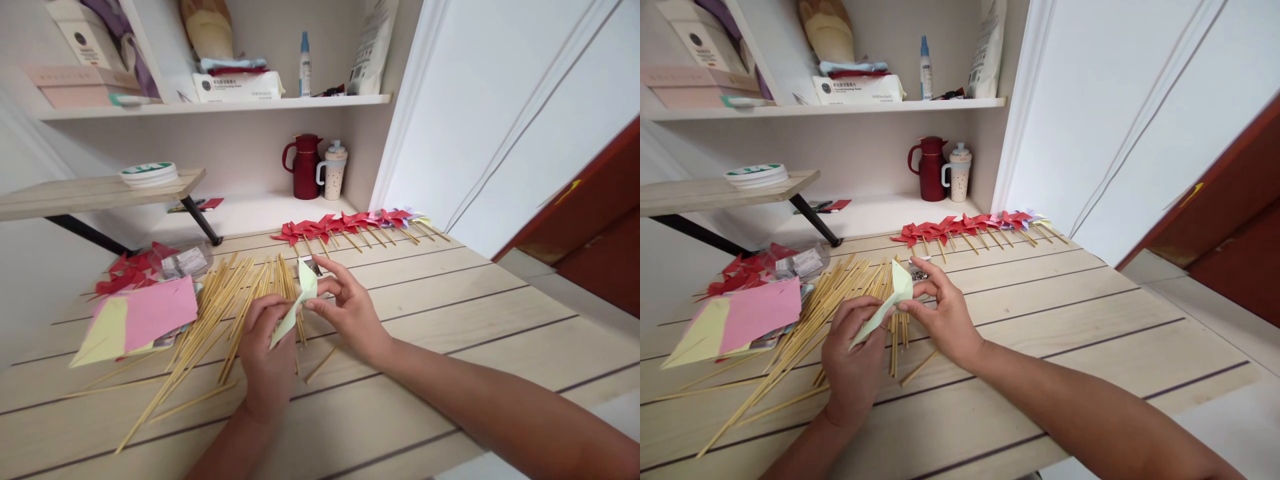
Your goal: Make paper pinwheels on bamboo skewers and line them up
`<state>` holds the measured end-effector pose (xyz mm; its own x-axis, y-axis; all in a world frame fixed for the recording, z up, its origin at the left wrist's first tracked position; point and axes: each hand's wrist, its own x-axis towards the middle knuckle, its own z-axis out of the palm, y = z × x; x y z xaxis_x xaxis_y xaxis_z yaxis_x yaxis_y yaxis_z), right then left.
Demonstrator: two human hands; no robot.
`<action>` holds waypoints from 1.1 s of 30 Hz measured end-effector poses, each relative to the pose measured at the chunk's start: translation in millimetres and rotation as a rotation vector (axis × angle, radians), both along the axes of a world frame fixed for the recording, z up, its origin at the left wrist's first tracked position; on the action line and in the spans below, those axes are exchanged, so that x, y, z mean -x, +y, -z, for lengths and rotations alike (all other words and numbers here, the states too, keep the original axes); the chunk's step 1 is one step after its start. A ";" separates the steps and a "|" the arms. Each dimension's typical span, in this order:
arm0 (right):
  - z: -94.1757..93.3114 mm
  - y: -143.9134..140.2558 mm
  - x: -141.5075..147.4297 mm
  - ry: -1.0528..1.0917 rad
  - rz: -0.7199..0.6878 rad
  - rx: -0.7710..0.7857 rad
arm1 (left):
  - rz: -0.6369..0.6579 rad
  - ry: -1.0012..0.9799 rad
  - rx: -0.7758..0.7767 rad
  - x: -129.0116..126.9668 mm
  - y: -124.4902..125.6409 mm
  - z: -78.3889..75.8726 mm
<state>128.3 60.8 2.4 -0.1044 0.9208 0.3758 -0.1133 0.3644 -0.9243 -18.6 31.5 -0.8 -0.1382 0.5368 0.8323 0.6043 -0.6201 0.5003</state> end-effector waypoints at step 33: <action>4.9 -1.4 -0.4 -0.049 0.066 -0.057 | -0.029 0.206 -0.099 5.8 -4.6 2.9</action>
